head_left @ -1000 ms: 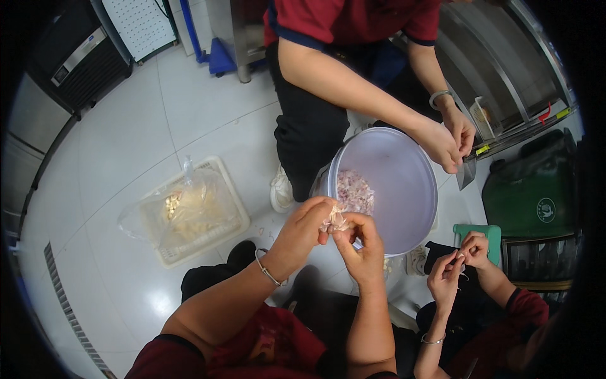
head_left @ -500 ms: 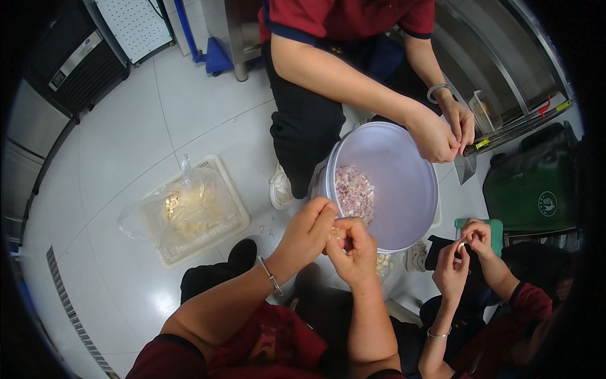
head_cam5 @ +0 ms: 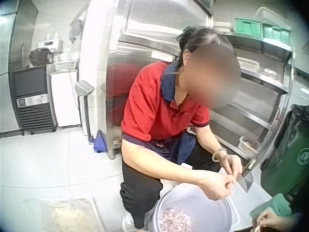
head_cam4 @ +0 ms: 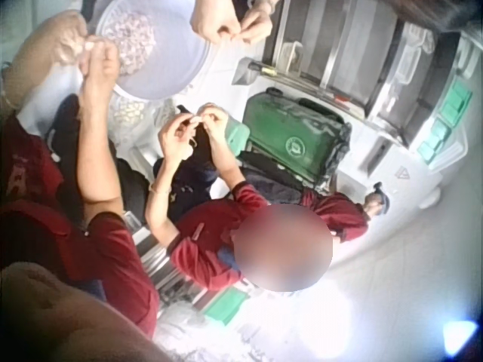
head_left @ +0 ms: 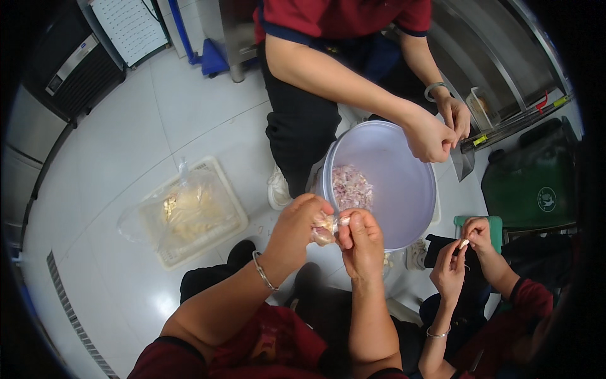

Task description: The person peels cloves of garlic by hand, discarding the skins into a white bucket and placing the peeled cloves into a plastic container.

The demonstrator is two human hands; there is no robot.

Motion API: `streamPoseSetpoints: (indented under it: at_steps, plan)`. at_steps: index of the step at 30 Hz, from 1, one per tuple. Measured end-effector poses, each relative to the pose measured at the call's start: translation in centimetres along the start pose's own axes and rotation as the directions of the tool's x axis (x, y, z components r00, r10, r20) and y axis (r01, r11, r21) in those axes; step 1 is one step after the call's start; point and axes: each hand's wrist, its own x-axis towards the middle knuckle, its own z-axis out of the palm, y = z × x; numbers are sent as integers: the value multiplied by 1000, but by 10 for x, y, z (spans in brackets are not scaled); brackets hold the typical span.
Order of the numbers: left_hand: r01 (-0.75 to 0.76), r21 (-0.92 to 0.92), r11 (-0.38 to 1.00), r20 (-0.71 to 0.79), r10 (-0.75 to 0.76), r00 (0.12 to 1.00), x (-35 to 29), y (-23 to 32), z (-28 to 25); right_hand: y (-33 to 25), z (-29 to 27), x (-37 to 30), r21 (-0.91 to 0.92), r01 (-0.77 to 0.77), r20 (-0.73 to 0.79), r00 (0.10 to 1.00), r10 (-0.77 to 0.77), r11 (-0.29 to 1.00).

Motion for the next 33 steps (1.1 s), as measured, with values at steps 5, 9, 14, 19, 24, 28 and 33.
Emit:
streamPoseSetpoints:
  at_steps: [5, 9, 14, 19, 24, 28, 33]
  plan:
    - [390, -497, 775, 105, -392, 914, 1, 14, -7, -4, -4, 0, 42, -7, -75, 997, 10, 999]
    - [307, -348, 886, 151, -271, 951, -4, 14, 0, 2, 0, -1, -65, 135, -43, 990, -137, 989]
    - [229, -210, 951, 169, -195, 966, -6, 14, -1, 4, 9, -3, -170, 240, -81, 963, -256, 956]
    - [162, -151, 975, 111, -146, 983, -13, 22, -1, 10, 12, 0, -366, 382, 9, 913, -407, 848]
    - [167, 8, 986, 14, -167, 986, -18, 33, 5, 2, 17, -3, -438, 330, 7, 932, -364, 836]
    - [-142, 350, 926, 49, 133, 990, -19, 28, 4, -3, 15, -4, -550, 337, 25, 921, -388, 764]
    - [-519, 666, 535, 236, 510, 827, -18, 22, 0, -7, 15, -6, -483, 242, -5, 960, -279, 842]
